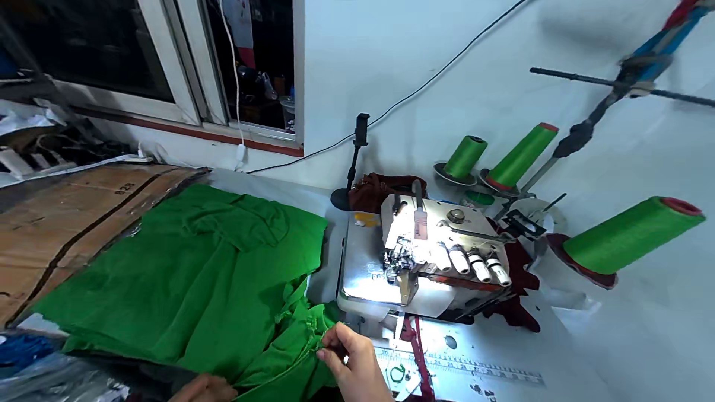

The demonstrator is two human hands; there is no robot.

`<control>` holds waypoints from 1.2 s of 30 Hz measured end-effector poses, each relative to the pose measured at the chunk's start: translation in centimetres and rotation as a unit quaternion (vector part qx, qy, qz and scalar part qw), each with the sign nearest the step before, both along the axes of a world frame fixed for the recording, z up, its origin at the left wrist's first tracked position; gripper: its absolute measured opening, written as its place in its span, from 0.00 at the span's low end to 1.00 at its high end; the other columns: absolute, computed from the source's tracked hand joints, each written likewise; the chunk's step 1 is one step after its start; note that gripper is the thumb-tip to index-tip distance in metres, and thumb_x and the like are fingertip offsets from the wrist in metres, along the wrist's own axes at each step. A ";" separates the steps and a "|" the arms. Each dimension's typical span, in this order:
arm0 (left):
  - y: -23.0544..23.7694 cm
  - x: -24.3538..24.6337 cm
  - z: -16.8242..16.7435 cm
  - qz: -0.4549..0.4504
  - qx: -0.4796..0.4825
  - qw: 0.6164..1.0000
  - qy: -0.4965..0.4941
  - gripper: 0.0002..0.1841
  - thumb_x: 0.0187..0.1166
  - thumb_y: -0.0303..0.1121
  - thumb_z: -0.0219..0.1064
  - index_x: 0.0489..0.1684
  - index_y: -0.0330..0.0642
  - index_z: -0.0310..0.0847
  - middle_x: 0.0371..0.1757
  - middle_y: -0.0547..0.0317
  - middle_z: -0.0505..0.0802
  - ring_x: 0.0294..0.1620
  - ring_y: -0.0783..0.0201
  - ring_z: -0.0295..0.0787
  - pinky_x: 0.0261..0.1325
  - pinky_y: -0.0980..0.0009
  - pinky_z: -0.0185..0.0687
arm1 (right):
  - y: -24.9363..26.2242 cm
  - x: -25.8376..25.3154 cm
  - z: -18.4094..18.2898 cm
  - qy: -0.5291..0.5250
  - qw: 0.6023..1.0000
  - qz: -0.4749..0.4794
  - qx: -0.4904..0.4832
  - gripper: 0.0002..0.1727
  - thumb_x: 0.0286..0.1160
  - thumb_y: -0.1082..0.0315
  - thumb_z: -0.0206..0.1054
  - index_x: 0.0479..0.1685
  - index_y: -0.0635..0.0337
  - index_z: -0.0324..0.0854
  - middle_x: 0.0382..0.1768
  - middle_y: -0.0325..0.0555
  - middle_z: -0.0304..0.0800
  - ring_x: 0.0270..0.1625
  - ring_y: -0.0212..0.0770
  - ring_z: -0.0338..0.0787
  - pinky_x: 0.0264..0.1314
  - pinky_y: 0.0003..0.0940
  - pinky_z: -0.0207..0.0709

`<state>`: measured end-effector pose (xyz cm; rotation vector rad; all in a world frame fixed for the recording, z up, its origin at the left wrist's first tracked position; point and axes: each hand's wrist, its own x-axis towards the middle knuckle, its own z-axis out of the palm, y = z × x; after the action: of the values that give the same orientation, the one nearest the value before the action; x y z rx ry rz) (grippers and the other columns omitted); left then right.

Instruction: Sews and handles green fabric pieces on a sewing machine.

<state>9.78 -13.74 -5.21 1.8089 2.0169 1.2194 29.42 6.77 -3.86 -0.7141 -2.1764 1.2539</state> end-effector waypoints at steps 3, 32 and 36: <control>0.2 -0.1 -0.6 0.015 0.023 1.000 0.004 0.09 0.81 0.26 0.66 0.43 0.27 0.89 0.45 0.34 0.91 0.49 0.50 0.91 0.58 0.64 0.86 | 0.1 -0.2 -1.4 0.041 0.998 0.016 0.045 0.13 0.74 0.74 0.68 0.56 0.67 0.85 0.34 0.46 0.88 0.33 0.32 0.86 0.41 0.27 0.82; 3.4 3.2 -1.3 0.077 0.173 0.960 -0.207 0.05 0.80 0.29 0.69 0.45 0.43 0.90 0.44 0.70 0.91 0.41 0.81 0.87 0.45 0.82 0.87 | -3.4 4.1 -2.0 0.282 0.941 -0.090 -0.163 0.11 0.76 0.87 0.54 0.46 0.66 0.79 0.35 0.39 0.92 0.32 0.31 0.93 0.41 0.28 0.91; 3.9 3.8 -1.3 0.068 0.158 0.956 -0.237 0.05 0.76 0.28 0.70 0.45 0.44 0.90 0.47 0.71 0.92 0.44 0.80 0.88 0.47 0.81 0.88 | -3.5 4.8 -1.9 0.267 0.939 -0.091 -0.198 0.15 0.69 0.89 0.61 0.52 0.68 0.75 0.40 0.41 0.92 0.36 0.32 0.94 0.44 0.30 0.91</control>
<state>13.55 -9.82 -6.47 1.3176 1.7649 1.8938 34.25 3.27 -5.73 -0.6144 -1.4073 1.5834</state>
